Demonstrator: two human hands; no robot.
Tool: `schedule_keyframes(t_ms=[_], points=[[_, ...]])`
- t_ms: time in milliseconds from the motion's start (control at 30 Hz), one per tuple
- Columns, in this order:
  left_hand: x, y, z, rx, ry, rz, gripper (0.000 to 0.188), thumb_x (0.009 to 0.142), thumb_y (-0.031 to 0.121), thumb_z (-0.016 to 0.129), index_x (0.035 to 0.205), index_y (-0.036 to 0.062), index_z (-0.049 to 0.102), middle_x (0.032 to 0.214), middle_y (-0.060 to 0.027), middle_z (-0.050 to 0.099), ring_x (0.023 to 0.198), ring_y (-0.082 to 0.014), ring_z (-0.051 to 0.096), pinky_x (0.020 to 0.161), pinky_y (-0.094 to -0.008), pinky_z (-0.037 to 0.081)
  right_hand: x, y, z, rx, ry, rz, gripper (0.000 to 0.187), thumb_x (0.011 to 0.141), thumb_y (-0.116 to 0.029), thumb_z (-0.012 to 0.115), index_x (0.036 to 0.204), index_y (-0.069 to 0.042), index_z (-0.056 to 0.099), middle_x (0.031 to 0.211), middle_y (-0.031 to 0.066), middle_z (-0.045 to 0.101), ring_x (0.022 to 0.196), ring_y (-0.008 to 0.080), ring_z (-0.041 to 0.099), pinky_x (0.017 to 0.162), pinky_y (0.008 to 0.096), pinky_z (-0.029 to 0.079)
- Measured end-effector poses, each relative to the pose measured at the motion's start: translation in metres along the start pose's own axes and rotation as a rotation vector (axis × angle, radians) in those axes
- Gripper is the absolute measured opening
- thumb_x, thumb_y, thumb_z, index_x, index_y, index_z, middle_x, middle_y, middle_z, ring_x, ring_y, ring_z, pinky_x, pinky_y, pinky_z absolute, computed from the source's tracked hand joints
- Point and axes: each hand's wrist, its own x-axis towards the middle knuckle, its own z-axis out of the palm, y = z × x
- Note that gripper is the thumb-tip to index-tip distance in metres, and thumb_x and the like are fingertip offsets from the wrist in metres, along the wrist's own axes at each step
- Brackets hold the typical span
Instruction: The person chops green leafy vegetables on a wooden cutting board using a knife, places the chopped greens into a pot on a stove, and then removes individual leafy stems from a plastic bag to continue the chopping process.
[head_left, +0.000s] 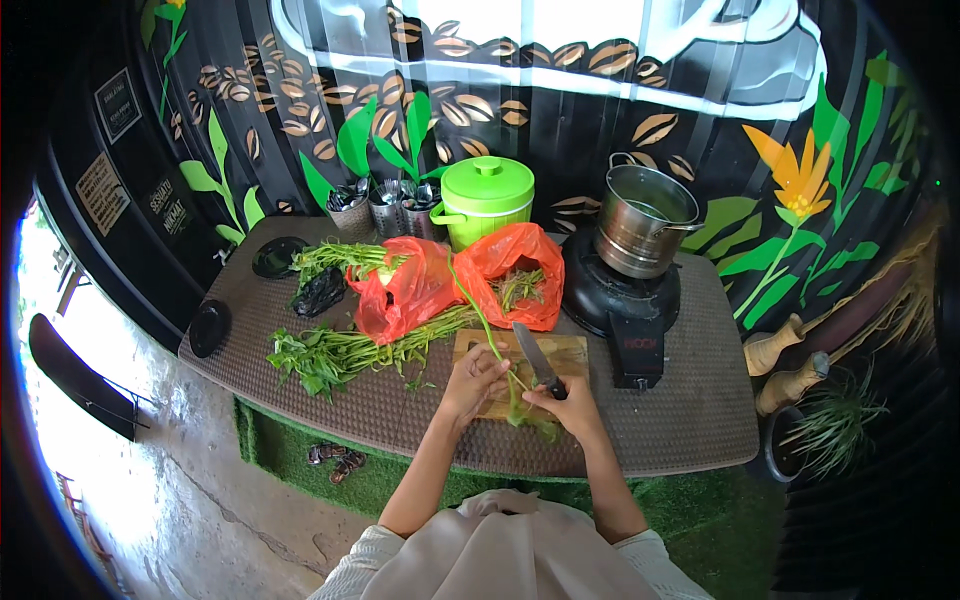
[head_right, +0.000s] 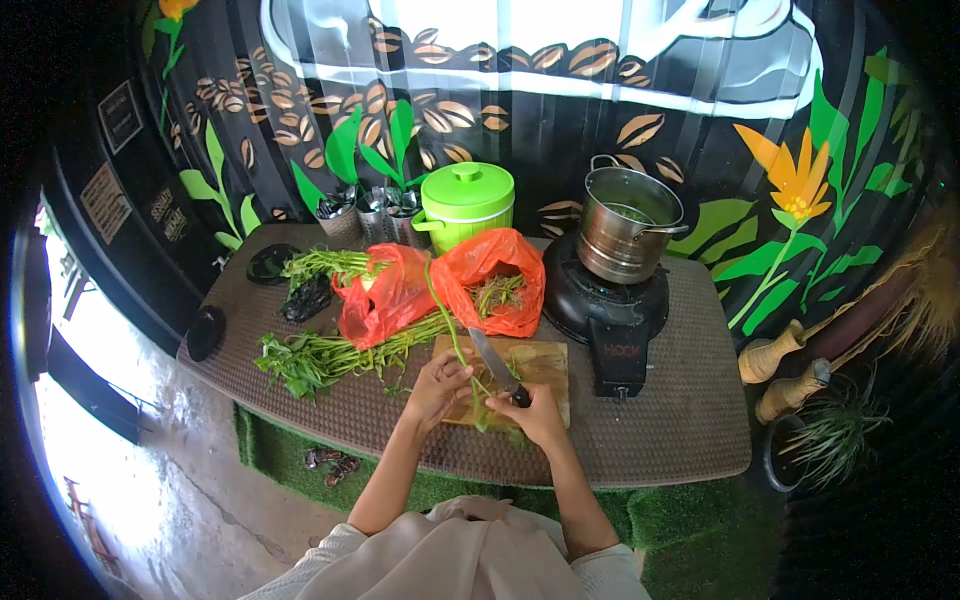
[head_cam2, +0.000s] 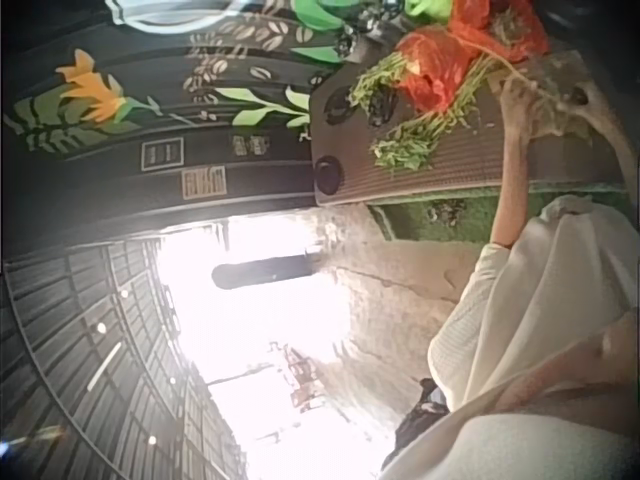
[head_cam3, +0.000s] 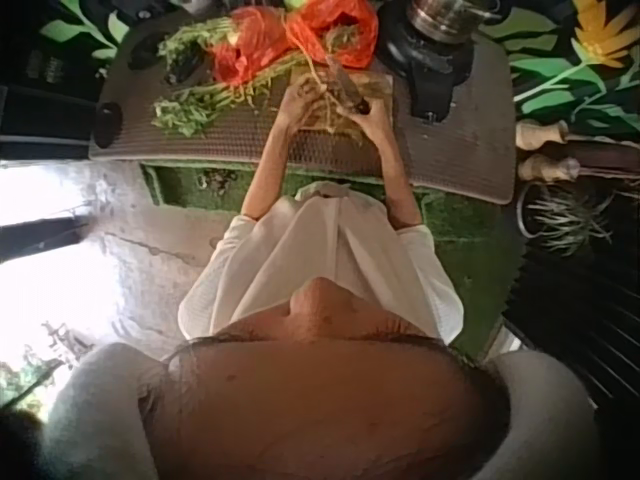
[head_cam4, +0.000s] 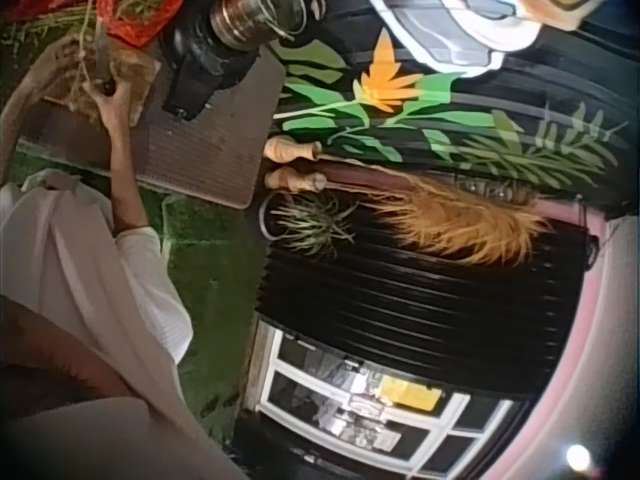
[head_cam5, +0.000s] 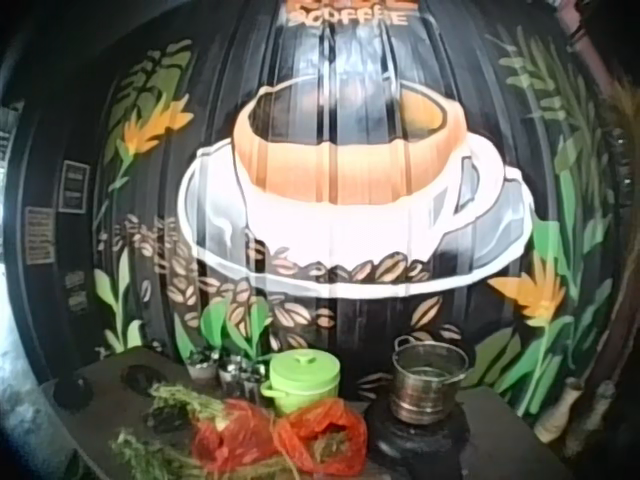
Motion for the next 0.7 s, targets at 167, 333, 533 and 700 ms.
schedule_keyframes(t_ms=[167,333,533,700], points=[[0.002,-0.001,0.002,0.037,-0.004,0.013,0.028,0.083,0.006,0.061,0.11,0.0046,0.052,0.082,-0.0016,0.058,0.073,-0.0097,0.055,0.069,-0.0296,0.055,0.005,-0.001,-0.01,-0.137,0.034,-0.144,0.032,0.073,-0.029,0.072,0.074,0.0,0.059,0.063,0.0015,0.058,0.058,0.0077,0.051,0.055,0.0262,0.04],[0.004,0.0,-0.001,0.082,-0.024,-0.021,0.026,0.083,0.006,0.061,0.107,0.004,0.052,0.081,-0.0029,0.059,0.076,-0.0114,0.058,0.067,-0.0318,0.056,0.008,-0.004,-0.019,-0.425,0.107,-0.255,0.029,0.074,-0.026,0.07,0.076,0.0,0.058,0.066,0.0066,0.06,0.06,0.0144,0.057,0.057,0.0315,0.042],[0.004,0.002,-0.007,0.059,0.034,-0.041,0.018,0.083,0.006,0.062,0.099,0.0065,0.053,0.081,-0.0005,0.059,0.075,-0.0097,0.057,0.063,-0.0275,0.051,0.002,-0.017,-0.011,-0.46,0.294,-0.108,0.037,0.078,-0.028,0.067,0.1,-0.003,0.053,0.081,0.0093,0.061,0.066,0.0161,0.059,0.059,0.0323,0.043],[0.011,-0.001,-0.01,0.019,0.162,-0.03,0.02,0.08,0.004,0.064,0.098,0.0048,0.053,0.083,-0.0036,0.06,0.079,-0.0121,0.058,0.067,-0.028,0.053,-0.006,0.003,0.019,-0.118,0.382,-0.516,0.033,0.091,-0.02,0.049,0.115,0.001,0.044,0.103,0.0136,0.052,0.091,0.0247,0.054,0.08,0.0359,0.042]])
